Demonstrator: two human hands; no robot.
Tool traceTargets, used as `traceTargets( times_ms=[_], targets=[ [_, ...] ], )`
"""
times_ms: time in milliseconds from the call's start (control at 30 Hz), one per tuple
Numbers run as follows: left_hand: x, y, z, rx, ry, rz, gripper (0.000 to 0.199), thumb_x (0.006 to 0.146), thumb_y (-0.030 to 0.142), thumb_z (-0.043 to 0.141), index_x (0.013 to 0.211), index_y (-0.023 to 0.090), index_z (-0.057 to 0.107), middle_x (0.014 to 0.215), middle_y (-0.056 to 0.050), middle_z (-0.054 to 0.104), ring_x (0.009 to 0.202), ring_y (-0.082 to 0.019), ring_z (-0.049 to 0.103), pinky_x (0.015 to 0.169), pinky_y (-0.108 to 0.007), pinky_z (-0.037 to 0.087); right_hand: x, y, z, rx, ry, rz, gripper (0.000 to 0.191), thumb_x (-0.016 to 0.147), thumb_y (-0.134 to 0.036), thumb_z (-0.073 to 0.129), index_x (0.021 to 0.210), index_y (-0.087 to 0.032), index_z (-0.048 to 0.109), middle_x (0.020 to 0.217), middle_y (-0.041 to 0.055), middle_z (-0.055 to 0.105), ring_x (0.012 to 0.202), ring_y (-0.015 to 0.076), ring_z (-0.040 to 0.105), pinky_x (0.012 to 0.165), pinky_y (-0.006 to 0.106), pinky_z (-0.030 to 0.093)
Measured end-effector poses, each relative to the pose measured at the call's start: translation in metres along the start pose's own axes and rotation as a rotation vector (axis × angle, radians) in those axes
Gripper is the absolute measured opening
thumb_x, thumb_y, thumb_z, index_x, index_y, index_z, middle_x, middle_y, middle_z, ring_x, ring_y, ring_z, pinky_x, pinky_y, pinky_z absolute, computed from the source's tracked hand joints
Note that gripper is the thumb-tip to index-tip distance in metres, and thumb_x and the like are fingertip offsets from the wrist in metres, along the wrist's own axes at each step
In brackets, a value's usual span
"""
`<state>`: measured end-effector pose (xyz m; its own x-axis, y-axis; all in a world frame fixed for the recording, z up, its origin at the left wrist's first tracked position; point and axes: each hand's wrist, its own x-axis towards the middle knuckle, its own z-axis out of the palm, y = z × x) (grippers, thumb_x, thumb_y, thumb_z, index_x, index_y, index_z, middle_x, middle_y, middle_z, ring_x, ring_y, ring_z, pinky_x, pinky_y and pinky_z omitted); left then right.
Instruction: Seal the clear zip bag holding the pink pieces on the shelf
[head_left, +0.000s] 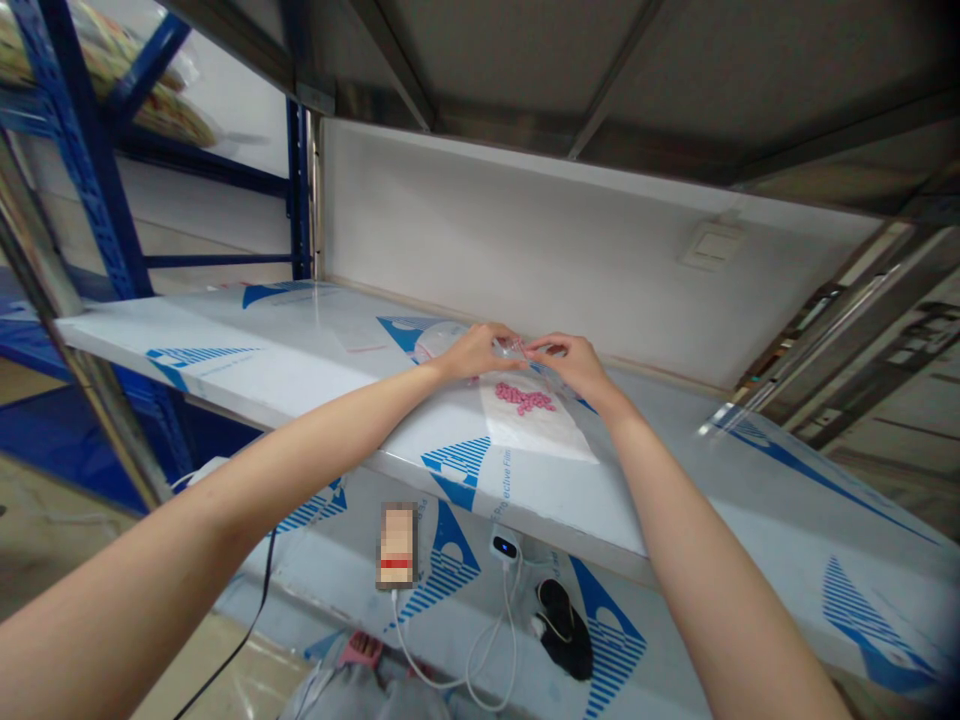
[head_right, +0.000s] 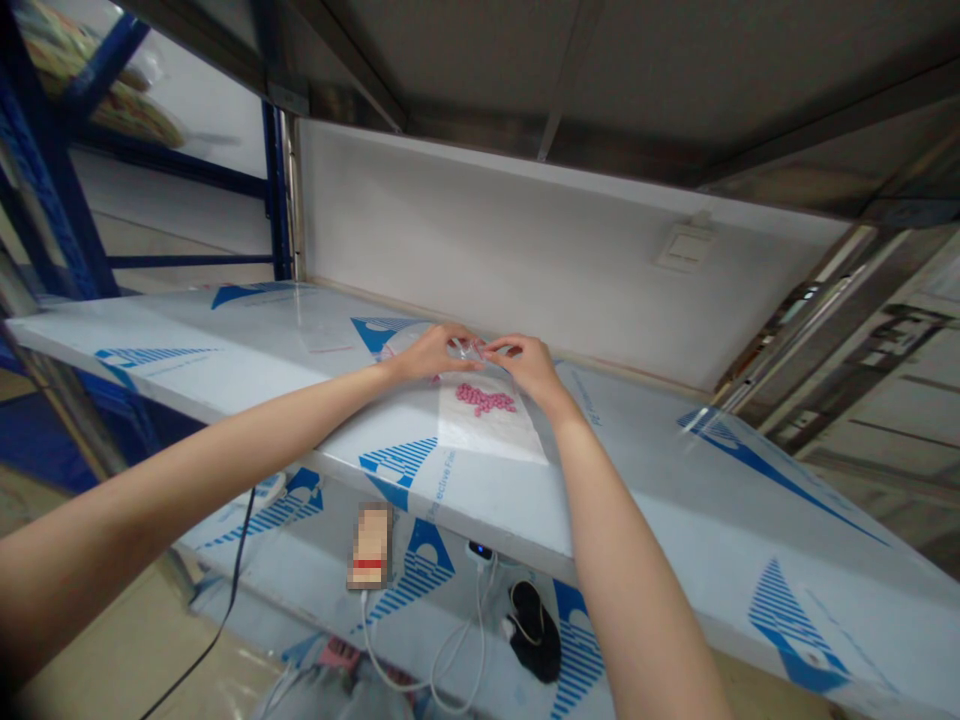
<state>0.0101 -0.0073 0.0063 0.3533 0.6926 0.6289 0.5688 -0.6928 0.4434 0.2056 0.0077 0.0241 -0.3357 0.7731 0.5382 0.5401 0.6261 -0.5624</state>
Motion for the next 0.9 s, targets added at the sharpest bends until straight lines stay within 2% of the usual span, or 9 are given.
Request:
traceTargets(
  times_ms=[200, 400, 567, 733, 900],
  targets=[
    [0.000, -0.004, -0.001, -0.022, 0.012, -0.030, 0.037, 0.078, 0.038, 0.076, 0.106, 0.015, 0.070, 0.108, -0.010, 0.071, 0.098, -0.021, 0.066, 0.091, -0.032, 0.050, 0.002, 0.014, -0.005, -0.115, 0.048, 0.049, 0.020, 0.077, -0.033, 0.067, 0.085, -0.017, 0.075, 0.090, 0.0095, 0.074, 0.077, 0.0205, 0.064, 0.073, 0.031, 0.048],
    [0.003, -0.009, -0.001, 0.016, 0.036, -0.038, 0.037, 0.078, 0.037, 0.076, 0.106, 0.013, 0.069, 0.106, -0.010, 0.071, 0.096, -0.021, 0.065, 0.090, -0.033, 0.050, -0.002, 0.032, 0.002, -0.193, -0.311, 0.090, 0.012, 0.077, -0.026, 0.069, 0.083, -0.018, 0.075, 0.088, 0.0063, 0.075, 0.076, 0.0201, 0.066, 0.076, 0.031, 0.048],
    [0.004, -0.011, 0.000, 0.024, 0.036, -0.013, 0.037, 0.078, 0.037, 0.075, 0.105, 0.012, 0.069, 0.105, -0.010, 0.071, 0.097, -0.020, 0.065, 0.090, -0.032, 0.050, -0.003, 0.029, 0.009, -0.237, -0.397, 0.097, 0.011, 0.077, -0.026, 0.069, 0.083, -0.019, 0.076, 0.086, 0.0058, 0.074, 0.073, 0.0189, 0.065, 0.070, 0.030, 0.047],
    [0.004, -0.012, 0.001, 0.027, 0.035, -0.009, 0.037, 0.078, 0.036, 0.076, 0.105, 0.013, 0.070, 0.104, -0.010, 0.072, 0.098, -0.020, 0.065, 0.091, -0.032, 0.050, -0.003, 0.028, 0.010, -0.250, -0.397, 0.104, 0.009, 0.076, -0.024, 0.069, 0.080, -0.019, 0.075, 0.083, 0.0052, 0.074, 0.070, 0.0179, 0.063, 0.068, 0.029, 0.045],
    [0.003, -0.011, -0.001, 0.021, 0.030, -0.021, 0.036, 0.078, 0.035, 0.076, 0.106, 0.013, 0.070, 0.106, -0.011, 0.071, 0.099, -0.021, 0.065, 0.090, -0.032, 0.050, -0.001, 0.022, 0.004, -0.099, -0.230, 0.105, 0.016, 0.075, -0.030, 0.070, 0.082, -0.017, 0.075, 0.081, 0.0062, 0.073, 0.069, 0.0178, 0.061, 0.069, 0.030, 0.046]
  ],
)
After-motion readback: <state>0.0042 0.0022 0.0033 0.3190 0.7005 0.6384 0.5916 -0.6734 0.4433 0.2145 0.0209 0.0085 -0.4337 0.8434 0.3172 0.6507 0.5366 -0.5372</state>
